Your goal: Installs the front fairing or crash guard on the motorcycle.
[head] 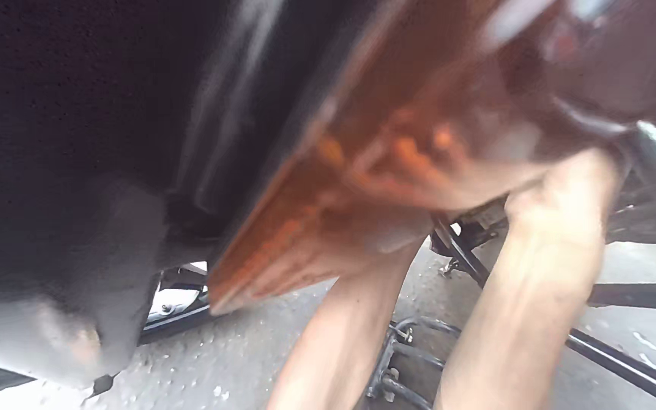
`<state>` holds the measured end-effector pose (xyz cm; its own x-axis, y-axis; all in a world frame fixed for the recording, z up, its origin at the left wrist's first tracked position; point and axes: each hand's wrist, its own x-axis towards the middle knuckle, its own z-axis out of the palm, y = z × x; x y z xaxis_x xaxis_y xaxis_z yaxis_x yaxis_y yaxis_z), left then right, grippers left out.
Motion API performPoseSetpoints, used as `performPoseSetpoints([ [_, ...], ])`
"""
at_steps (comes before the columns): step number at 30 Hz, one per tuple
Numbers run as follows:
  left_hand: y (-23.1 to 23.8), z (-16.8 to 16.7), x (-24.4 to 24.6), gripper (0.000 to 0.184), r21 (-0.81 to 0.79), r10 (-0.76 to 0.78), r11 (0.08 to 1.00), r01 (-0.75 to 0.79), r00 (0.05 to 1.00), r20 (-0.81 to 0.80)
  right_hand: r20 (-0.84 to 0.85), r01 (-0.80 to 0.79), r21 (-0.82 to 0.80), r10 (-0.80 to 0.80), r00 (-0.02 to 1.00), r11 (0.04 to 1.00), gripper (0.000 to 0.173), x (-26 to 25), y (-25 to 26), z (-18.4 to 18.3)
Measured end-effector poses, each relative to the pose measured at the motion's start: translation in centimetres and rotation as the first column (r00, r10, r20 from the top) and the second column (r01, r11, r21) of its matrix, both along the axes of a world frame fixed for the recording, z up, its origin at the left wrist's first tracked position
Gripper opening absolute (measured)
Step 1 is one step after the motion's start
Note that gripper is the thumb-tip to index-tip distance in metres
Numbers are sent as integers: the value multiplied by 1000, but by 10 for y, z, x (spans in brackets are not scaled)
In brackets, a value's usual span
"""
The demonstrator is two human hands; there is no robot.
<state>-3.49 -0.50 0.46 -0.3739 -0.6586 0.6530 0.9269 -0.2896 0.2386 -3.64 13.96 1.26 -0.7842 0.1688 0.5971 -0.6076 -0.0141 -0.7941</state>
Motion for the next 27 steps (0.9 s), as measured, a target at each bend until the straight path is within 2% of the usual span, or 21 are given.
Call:
performPoseSetpoints([
  [4,-2,-1,-3,34,-19,13,1000,-13,1000,21,7,-31,-24,31,999,999,42,-8,6,3],
  [7,-3,1,-4,35,-4,-28,1000,28,999,30,-71,-168,-22,166,983,985,42,-8,10,5],
  [11,-1,-1,-5,47,-58,-9,998,11,999,31,-142,-223,-12,219,965,975,40,-9,11,4],
  [14,5,-3,-5,48,-68,68,996,-61,992,110,-119,-146,42,150,982,988,37,-6,10,0],
  [16,3,-4,-2,54,-139,61,989,-42,988,139,-64,-39,87,44,997,995,35,-5,1,1],
  [18,3,-6,-1,55,-184,63,982,-40,990,124,-34,3,154,2,999,988,34,0,0,-5],
  [22,7,0,-1,53,-166,97,983,-84,992,75,-135,-101,148,121,983,984,34,12,0,-15],
  [27,13,5,-1,52,-104,95,991,-87,993,69,-181,-161,122,182,967,979,31,14,-2,-17],
])
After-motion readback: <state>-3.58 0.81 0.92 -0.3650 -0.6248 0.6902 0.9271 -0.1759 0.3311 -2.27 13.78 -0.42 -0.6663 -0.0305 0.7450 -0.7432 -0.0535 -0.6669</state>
